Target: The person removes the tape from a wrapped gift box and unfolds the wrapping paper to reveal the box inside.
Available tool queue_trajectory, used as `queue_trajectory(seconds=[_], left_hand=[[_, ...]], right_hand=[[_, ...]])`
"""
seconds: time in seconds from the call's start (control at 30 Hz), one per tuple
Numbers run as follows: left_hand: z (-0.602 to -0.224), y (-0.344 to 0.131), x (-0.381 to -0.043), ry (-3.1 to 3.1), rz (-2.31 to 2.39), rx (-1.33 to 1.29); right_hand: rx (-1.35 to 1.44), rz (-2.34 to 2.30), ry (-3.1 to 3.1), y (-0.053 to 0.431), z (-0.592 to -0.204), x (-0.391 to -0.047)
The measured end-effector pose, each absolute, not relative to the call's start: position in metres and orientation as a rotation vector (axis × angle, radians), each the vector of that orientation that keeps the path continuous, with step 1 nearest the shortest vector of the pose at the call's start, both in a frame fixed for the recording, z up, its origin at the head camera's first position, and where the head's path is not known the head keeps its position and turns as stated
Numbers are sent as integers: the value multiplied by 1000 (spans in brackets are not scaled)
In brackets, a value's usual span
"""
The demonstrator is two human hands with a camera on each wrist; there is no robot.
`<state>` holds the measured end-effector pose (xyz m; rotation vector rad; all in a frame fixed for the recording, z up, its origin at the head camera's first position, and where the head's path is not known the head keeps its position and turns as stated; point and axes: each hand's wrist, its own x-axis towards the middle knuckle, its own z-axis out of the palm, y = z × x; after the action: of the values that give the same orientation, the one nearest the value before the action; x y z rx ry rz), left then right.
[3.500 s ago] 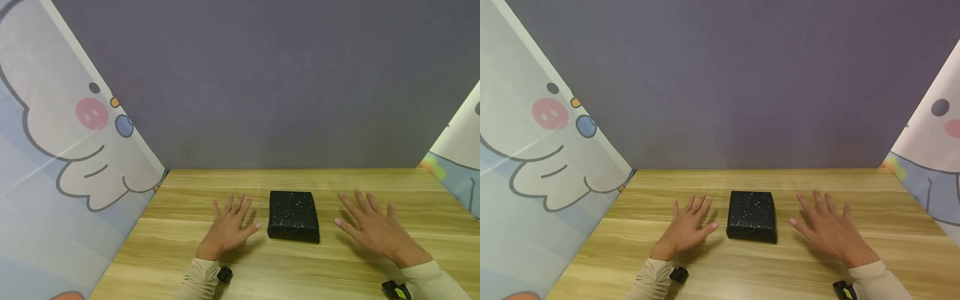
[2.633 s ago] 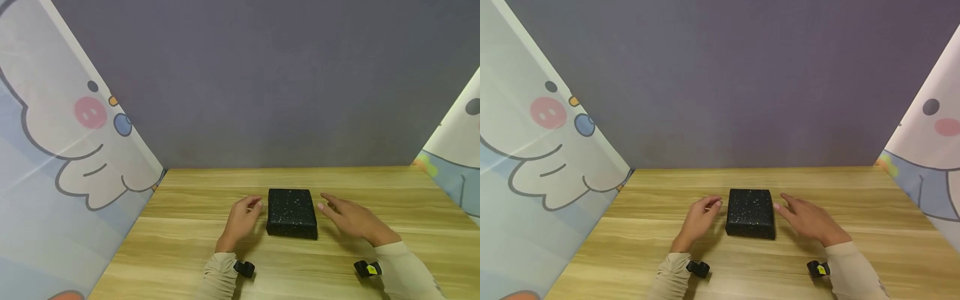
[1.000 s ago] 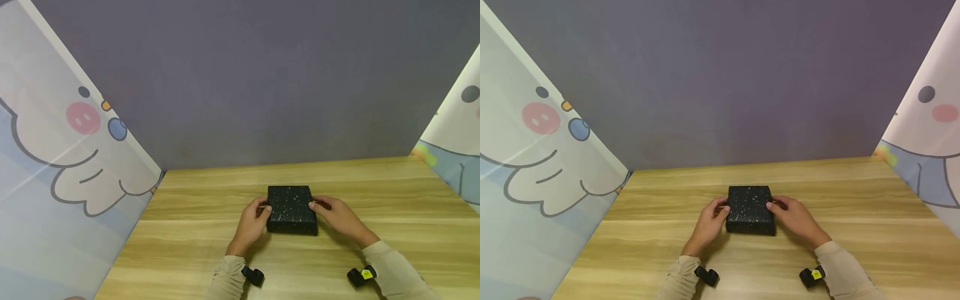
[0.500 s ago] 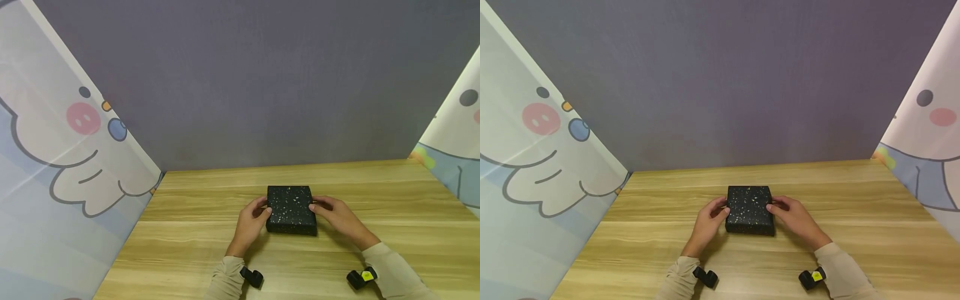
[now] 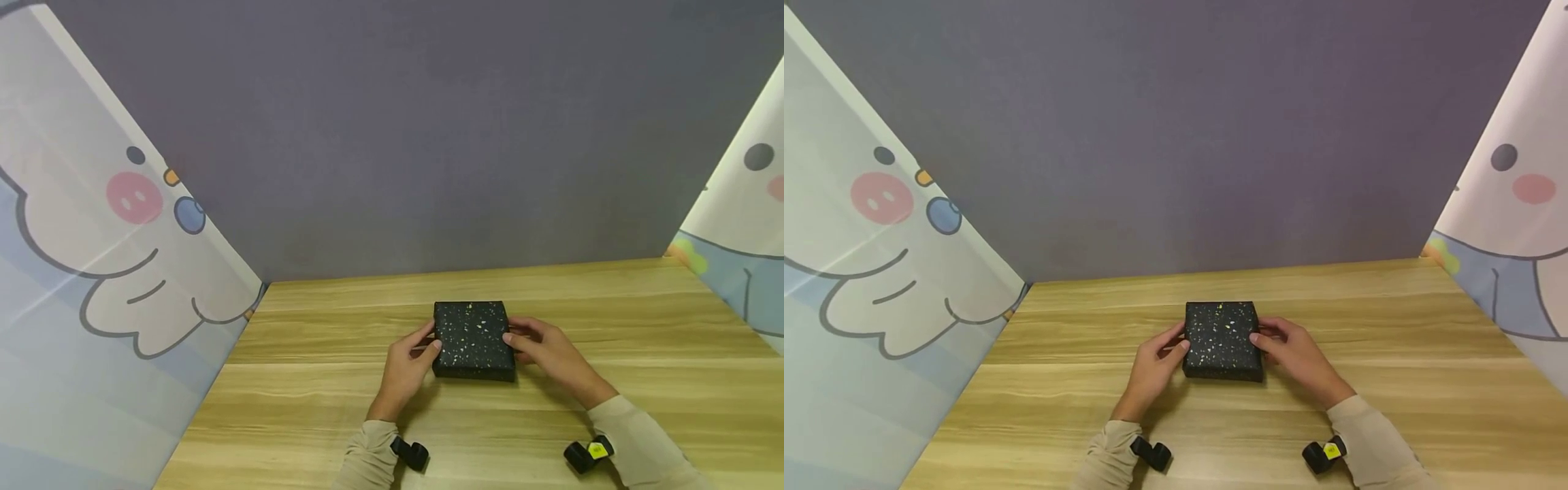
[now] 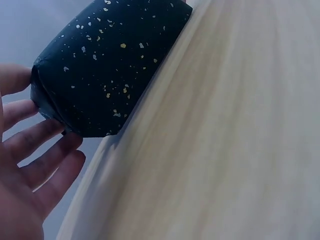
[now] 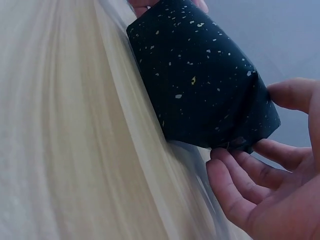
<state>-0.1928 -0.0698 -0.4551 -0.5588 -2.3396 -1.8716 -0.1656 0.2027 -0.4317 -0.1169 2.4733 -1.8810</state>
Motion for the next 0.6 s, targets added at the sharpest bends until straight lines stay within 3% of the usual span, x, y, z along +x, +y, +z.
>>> queue_trajectory(seconds=[0.6], left_hand=[[-453,-73,-190,-2390,-1697,-646]], right_hand=[[-96,-2230,2299,198,-427,-161]])
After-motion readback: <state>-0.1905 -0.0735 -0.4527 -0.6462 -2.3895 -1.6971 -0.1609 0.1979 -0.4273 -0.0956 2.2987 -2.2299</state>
